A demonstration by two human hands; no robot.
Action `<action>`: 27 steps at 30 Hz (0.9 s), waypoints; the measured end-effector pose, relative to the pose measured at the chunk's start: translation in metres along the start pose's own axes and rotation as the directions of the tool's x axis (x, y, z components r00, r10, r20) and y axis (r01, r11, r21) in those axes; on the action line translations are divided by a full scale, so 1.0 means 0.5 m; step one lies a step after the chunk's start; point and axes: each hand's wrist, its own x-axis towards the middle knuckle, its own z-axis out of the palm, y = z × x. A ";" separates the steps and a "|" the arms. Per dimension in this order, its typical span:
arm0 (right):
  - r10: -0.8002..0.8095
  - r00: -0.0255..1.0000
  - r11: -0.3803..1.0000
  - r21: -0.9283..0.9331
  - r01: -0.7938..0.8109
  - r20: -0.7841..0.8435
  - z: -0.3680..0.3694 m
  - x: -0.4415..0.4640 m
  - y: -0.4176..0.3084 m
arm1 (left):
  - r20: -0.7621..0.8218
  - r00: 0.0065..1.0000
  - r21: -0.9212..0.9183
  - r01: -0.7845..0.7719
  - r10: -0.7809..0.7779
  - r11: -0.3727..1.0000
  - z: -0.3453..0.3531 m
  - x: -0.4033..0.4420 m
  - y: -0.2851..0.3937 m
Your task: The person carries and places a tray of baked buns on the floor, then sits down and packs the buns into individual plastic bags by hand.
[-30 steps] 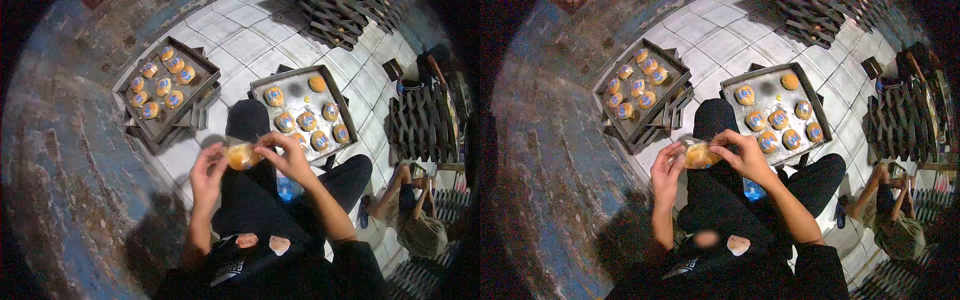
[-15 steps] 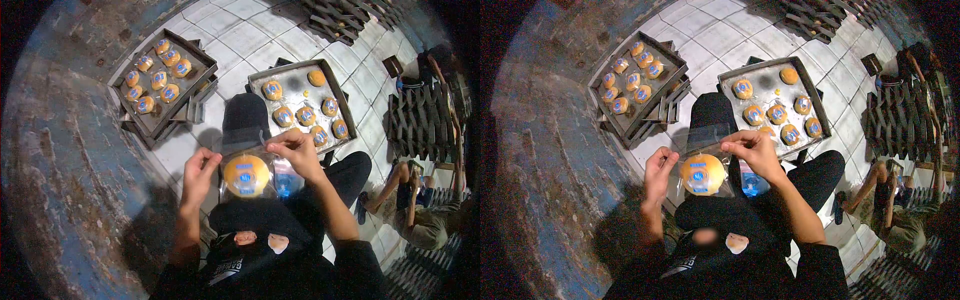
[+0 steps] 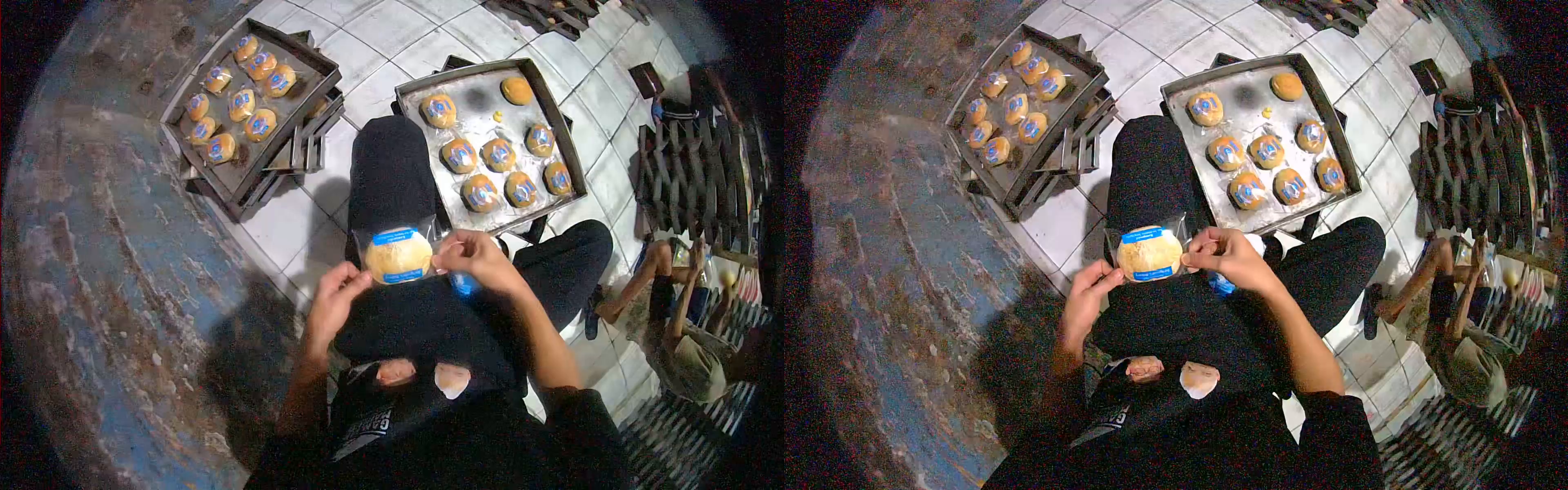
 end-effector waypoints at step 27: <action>-0.486 0.810 0.429 -0.897 -0.105 -0.328 -0.293 0.187 -0.046 | -0.176 0.961 0.196 -0.176 0.211 0.965 0.031 0.079 0.051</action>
